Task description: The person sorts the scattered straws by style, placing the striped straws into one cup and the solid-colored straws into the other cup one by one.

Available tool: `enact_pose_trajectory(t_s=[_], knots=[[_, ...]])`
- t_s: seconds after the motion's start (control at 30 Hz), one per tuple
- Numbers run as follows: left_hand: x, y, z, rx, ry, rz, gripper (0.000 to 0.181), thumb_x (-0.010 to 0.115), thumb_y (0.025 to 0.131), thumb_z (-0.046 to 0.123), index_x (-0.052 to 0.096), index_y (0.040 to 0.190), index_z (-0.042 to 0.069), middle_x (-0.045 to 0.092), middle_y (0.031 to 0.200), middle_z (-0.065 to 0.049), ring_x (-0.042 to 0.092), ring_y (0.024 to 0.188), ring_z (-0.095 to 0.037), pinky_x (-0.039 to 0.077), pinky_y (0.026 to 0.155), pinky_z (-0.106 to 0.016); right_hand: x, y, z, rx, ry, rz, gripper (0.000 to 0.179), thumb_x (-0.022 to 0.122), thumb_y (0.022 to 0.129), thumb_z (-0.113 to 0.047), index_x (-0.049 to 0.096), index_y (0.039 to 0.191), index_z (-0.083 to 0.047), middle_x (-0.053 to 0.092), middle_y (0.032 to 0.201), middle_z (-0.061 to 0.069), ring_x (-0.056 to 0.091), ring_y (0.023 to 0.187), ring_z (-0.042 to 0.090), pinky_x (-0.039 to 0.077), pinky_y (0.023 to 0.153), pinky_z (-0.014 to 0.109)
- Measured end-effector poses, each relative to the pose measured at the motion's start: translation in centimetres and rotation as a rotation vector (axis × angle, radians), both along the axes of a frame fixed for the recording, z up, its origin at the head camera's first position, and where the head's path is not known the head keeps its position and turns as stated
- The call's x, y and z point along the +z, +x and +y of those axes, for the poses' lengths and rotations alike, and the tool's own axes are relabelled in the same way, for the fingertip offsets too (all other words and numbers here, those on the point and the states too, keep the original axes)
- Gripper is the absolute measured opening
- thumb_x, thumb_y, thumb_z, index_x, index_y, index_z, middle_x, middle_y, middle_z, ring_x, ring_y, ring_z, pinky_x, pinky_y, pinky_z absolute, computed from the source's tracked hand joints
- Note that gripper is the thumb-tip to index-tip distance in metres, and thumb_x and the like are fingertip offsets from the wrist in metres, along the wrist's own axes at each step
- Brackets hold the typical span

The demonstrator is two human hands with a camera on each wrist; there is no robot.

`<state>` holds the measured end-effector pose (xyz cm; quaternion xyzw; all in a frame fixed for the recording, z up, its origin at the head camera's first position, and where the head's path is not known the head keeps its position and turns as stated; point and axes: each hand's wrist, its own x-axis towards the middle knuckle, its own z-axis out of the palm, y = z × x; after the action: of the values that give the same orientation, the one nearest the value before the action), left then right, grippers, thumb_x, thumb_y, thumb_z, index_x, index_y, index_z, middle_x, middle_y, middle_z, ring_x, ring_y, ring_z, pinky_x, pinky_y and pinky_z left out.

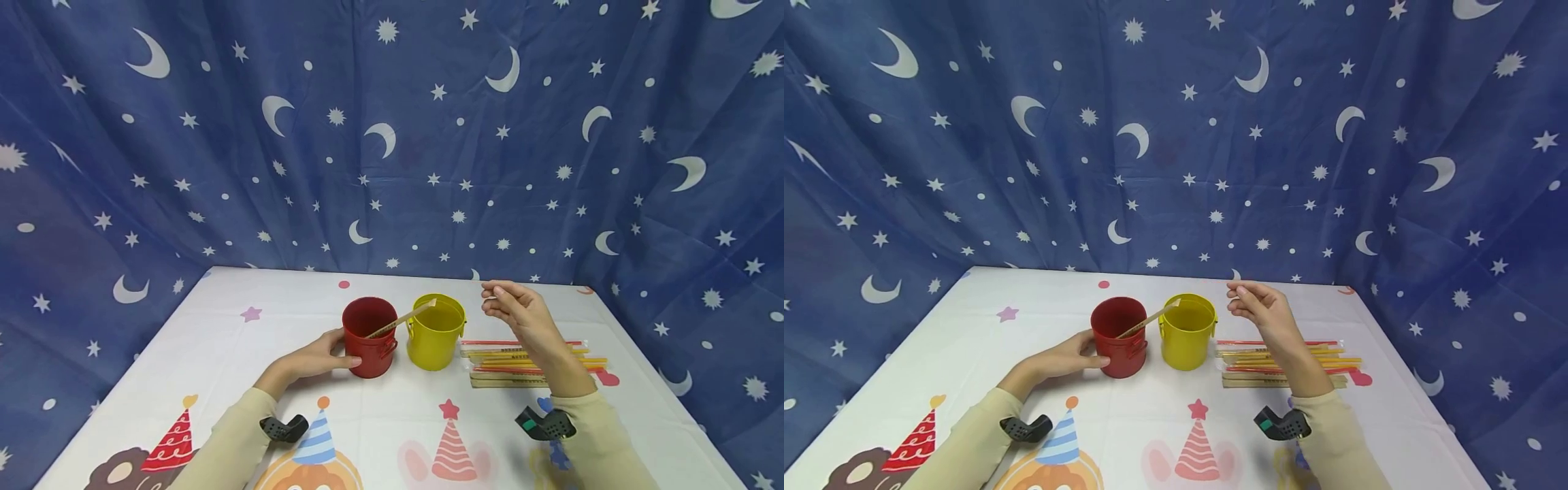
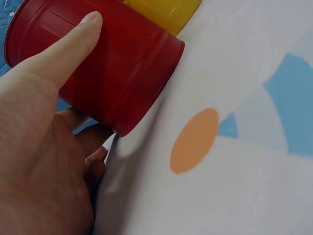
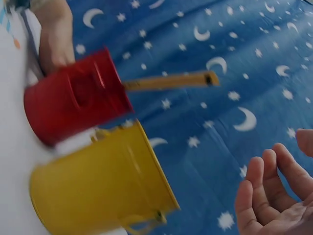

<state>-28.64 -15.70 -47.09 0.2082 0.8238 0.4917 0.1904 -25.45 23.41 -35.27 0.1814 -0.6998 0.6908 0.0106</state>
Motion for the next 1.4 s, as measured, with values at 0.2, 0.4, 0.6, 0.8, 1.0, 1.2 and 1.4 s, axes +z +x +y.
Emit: enact_pose_trajectory(t_s=[0.2, 0.4, 0.6, 0.8, 1.0, 1.2, 1.4], knots=[[-0.1, 0.1, 0.2, 0.010, -0.003, -0.011, 0.084, 0.073, 0.089, 0.045, 0.035, 0.158, 0.016, 0.036, 0.163, -0.009, 0.026, 0.154, -0.036, 0.027, 0.122, -0.063, 0.0, -0.1, 3.0, -0.023, 0.001, 0.018, 0.019, 0.051, 0.107, -0.021, 0.068, 0.115, -0.022, 0.070, 0.103, -0.010, 0.070, 0.092, 0.003, 0.057, 0.088, 0.015], [0.1, 0.0, 0.5, -0.002, -0.004, -0.009, 0.082, 0.072, 0.089, 0.046, 0.035, 0.157, 0.017, 0.037, 0.162, -0.007, 0.027, 0.154, -0.034, 0.028, 0.122, -0.063, -0.7, -0.8, 5.2, -0.075, 0.096, 0.042, 0.021, 0.051, 0.107, -0.022, 0.067, 0.120, -0.018, 0.070, 0.106, -0.012, 0.070, 0.093, 0.002, 0.056, 0.088, 0.013], [0.5, 0.1, 0.2, 0.005, 0.011, 0.001, 0.080, 0.072, 0.090, 0.043, 0.037, 0.156, 0.014, 0.040, 0.161, -0.009, 0.029, 0.153, -0.036, 0.028, 0.122, -0.064, -1.2, -1.9, 6.4, -0.121, 0.245, 0.037, 0.029, 0.052, 0.106, -0.029, 0.064, 0.127, -0.012, 0.069, 0.109, -0.015, 0.069, 0.095, 0.002, 0.055, 0.090, 0.011], [0.3, 0.1, -0.1, -0.001, 0.000, -0.002, 0.082, 0.072, 0.090, 0.043, 0.036, 0.156, 0.013, 0.039, 0.161, -0.009, 0.028, 0.153, -0.036, 0.026, 0.122, -0.064, -2.3, -2.2, 7.4, -0.135, 0.268, -0.014, 0.042, 0.052, 0.106, -0.031, 0.059, 0.135, -0.001, 0.069, 0.108, -0.018, 0.068, 0.095, 0.002, 0.054, 0.090, 0.011], [0.3, 0.1, -0.1, -0.004, 0.000, -0.007, 0.081, 0.071, 0.090, 0.044, 0.036, 0.157, 0.014, 0.040, 0.161, -0.008, 0.029, 0.153, -0.035, 0.028, 0.122, -0.063, -3.8, -3.1, 8.2, -0.107, 0.284, -0.033, 0.038, 0.052, 0.107, -0.028, 0.062, 0.133, -0.004, 0.069, 0.109, -0.021, 0.069, 0.097, 0.002, 0.054, 0.089, 0.012], [0.4, 0.2, -0.1, 0.000, -0.003, -0.003, 0.081, 0.071, 0.090, 0.044, 0.035, 0.157, 0.014, 0.040, 0.161, -0.009, 0.029, 0.153, -0.035, 0.028, 0.122, -0.064, -5.2, -3.8, 8.9, -0.062, 0.434, -0.057, 0.049, 0.054, 0.106, -0.029, 0.054, 0.139, 0.008, 0.067, 0.117, -0.022, 0.067, 0.101, -0.001, 0.053, 0.091, 0.013], [0.1, 0.1, 0.0, 0.013, -0.010, -0.013, 0.084, 0.072, 0.089, 0.045, 0.034, 0.157, 0.014, 0.037, 0.162, -0.010, 0.028, 0.153, -0.036, 0.027, 0.121, -0.065, -6.3, -3.9, 9.7, -0.039, 0.539, -0.076, 0.045, 0.059, 0.103, -0.024, 0.058, 0.136, 0.007, 0.061, 0.138, 0.025, 0.065, 0.103, -0.003, 0.051, 0.091, 0.011]])
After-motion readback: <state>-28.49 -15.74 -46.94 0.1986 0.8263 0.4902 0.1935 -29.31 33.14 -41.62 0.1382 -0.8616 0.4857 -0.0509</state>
